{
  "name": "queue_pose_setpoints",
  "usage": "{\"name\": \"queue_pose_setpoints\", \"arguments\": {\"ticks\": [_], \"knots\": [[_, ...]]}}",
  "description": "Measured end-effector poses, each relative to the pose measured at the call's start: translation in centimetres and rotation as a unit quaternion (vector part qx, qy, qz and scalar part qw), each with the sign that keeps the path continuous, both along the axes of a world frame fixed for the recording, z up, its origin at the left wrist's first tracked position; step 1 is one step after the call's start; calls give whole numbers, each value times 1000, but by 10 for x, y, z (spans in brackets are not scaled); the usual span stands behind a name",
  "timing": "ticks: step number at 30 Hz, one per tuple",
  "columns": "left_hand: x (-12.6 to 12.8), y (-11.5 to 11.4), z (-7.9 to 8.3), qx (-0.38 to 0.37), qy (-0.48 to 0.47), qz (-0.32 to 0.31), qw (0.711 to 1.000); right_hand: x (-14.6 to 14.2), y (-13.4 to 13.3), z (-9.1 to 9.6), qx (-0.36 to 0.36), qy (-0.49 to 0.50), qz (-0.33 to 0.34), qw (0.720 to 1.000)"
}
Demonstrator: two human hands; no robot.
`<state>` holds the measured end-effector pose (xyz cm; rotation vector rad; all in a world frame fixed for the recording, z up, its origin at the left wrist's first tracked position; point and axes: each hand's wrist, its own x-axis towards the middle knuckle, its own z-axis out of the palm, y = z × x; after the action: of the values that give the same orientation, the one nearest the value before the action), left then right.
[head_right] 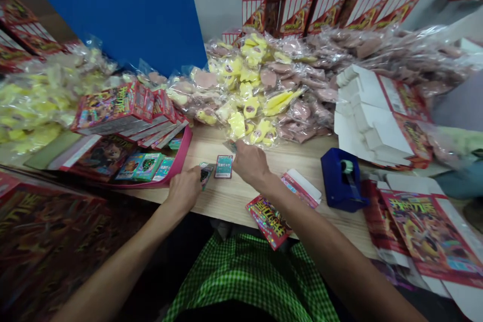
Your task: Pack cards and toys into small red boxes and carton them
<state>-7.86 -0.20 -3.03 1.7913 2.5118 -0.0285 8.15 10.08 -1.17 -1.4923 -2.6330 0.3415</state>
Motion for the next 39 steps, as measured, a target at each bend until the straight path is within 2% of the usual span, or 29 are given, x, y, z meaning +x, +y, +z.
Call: {"name": "queue_pose_setpoints", "arguments": {"ticks": [3, 5, 8, 10, 12, 14, 15, 18, 19, 21, 24, 26, 29, 33, 36, 39], "knots": [[-6, -5, 16, 67, 4, 33, 997, 10, 4, 16, 11, 36, -27, 999], [-3, -4, 27, 170, -92, 11, 981, 16, 1, 28, -4, 55, -7, 998], [13, 8, 37, 280, -304, -64, 908, 31, -8, 44, -45, 115, 64, 990], [32, 22, 36, 289, -370, -80, 879, 48, -12, 53, -40, 153, 94, 983], [57, 38, 28, 295, -405, -71, 863, 73, -12, 58, -6, 148, 83, 986], [87, 52, 17, 279, -432, -93, 853, 104, -9, 60, 46, 129, 35, 990], [102, 59, 10, 247, -438, -130, 855, 121, -6, 60, 74, 127, 6, 989], [139, 76, -7, 64, -397, -290, 868, 166, -3, 57, 160, 162, -85, 970], [146, 82, -12, 9, -378, -326, 867, 178, -3, 55, 176, 180, -113, 961], [154, 91, -17, -39, -354, -354, 865, 194, -7, 49, 188, 221, -164, 943], [147, 98, -14, -33, -357, -354, 864, 200, -16, 42, 183, 273, -201, 923], [136, 96, -3, -24, -361, -349, 864, 195, -23, 42, 193, 291, -186, 918], [116, 83, 23, 30, -391, -350, 851, 182, -31, 47, 213, 307, -133, 918], [97, 61, 53, 183, -415, -379, 806, 165, -40, 58, 281, 305, -9, 910], [90, 46, 57, 252, -391, -377, 801, 158, -46, 63, 329, 299, 79, 893], [87, 34, 52, 286, -379, -363, 802, 152, -48, 65, 367, 323, 89, 868]]}}
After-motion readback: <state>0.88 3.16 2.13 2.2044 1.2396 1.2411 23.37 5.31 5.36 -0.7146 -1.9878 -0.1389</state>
